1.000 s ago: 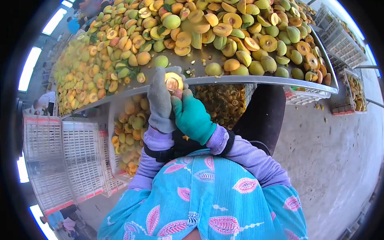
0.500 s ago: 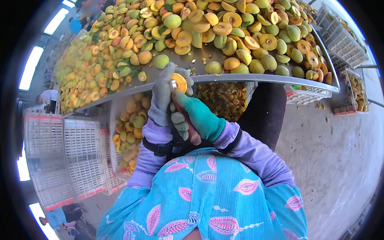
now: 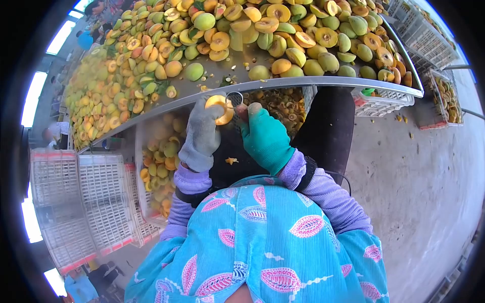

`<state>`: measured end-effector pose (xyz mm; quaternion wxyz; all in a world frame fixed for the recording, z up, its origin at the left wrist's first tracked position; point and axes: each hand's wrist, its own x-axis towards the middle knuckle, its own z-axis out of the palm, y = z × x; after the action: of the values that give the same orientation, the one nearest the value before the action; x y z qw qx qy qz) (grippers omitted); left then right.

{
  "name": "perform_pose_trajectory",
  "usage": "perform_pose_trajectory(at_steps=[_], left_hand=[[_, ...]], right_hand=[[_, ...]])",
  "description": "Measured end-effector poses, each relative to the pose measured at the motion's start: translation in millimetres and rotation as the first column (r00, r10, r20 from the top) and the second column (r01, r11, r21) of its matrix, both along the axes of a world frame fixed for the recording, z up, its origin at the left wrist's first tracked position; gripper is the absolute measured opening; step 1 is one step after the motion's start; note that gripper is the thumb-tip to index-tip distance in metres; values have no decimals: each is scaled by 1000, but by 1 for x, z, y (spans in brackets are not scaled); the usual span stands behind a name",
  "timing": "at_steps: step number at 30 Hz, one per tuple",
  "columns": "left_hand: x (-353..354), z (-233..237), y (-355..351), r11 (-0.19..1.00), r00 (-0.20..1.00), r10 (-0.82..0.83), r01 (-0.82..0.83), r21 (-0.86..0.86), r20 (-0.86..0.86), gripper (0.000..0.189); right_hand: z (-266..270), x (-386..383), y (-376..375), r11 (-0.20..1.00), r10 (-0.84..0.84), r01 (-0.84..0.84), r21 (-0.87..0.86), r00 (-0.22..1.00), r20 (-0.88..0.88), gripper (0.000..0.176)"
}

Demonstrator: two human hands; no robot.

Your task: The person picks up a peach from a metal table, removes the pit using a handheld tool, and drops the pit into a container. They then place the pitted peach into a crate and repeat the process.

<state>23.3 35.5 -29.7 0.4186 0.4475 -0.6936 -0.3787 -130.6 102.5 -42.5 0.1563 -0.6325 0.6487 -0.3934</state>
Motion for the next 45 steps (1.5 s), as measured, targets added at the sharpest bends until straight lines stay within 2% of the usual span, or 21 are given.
perform_pose_trajectory(at_steps=[3, 5, 6, 8, 9, 10, 11, 13, 15, 17, 20, 21, 25, 28, 29, 30, 31, 40, 41, 43, 45], left_hand=[[6, 9, 10, 1000, 998, 24, -24, -3, 49, 26], [6, 46, 34, 882, 947, 179, -35, 470, -265, 26], [16, 56, 45, 897, 890, 269, -92, 433, -367, 30], [78, 62, 38, 882, 964, 265, -254, 397, 28, 37], [116, 47, 32, 927, 822, 199, -334, 169, 534, 42], [138, 36, 13, 961, 435, 198, -264, -86, 879, 46], [134, 53, -3, 959, 312, 190, -260, -109, 931, 50], [106, 62, -53, 958, 622, 234, -278, -68, 748, 49], [58, 43, -111, 939, 678, 341, -275, -206, 651, 49], [42, -23, -173, 912, 456, 306, 111, -395, 836, 51], [43, 14, -186, 983, 777, -55, -69, 171, 627, 55], [53, 16, -175, 912, 991, -114, 74, 403, 75, 53], [33, 38, -89, 919, 918, -173, 280, 276, -356, 41], [16, 47, -63, 831, 872, -46, 305, 466, -487, 35], [15, 52, -58, 805, 869, -49, 327, 496, -492, 33], [8, 51, -51, 967, 970, -213, 227, 118, -121, 27], [1, 49, -43, 939, 967, -6, 93, -332, 255, 22], [-1, 44, -51, 940, 954, -76, 165, -297, 290, 38], [-3, 44, -52, 981, 988, -155, 153, 116, 4, 41], [1, 31, -55, 973, 971, -230, 230, 7, 60, 41], [-10, 16, -46, 945, 998, 26, -5, -327, 59, 40]], right_hand=[[-15, 2, -1, 1000, 4, -5, -23, 999, -46, 20], [-54, -12, -1, 998, 46, -47, -45, 999, -22, 18], [-63, -18, 6, 968, -61, 72, 241, 997, -55, 20], [-47, -24, 21, 953, -7, 15, 301, 1000, -29, 25], [-45, -26, 33, 955, 1, -6, 298, 1000, 19, 26], [-42, -33, 30, 964, 0, -16, 266, 998, 60, 28], [-37, -38, 23, 971, 1, -22, 238, 996, 91, 29], [-26, -41, 19, 984, 1, -22, 176, 993, 117, 29], [-16, -43, 12, 990, 41, -71, 120, 971, 235, 27], [-1, -39, 2, 985, 71, -108, 135, 965, 251, 27], [7, -39, -13, 990, 121, -140, 27, 927, 355, 27], [17, -38, -19, 989, 146, -143, -36, 918, 369, 27], [33, -11, -51, 965, 247, -222, -137, 946, 209, 22], [35, -2, -58, 966, 236, -220, -136, 965, 114, 23], [37, -2, -57, 968, 237, -225, -110, 966, 108, 25], [38, -2, -56, 969, 240, -231, -88, 965, 103, 26], [42, -1, -54, 972, 235, -231, -47, 964, 125, 26], [22, 19, -38, 975, 210, -222, 7, 931, 298, 26], [11, 22, -35, 976, 211, -214, -27, 922, 325, 24], [4, 27, -30, 979, 203, -188, -78, 922, 331, 21], [1, 27, -28, 980, 185, -153, -128, 938, 294, 22]])
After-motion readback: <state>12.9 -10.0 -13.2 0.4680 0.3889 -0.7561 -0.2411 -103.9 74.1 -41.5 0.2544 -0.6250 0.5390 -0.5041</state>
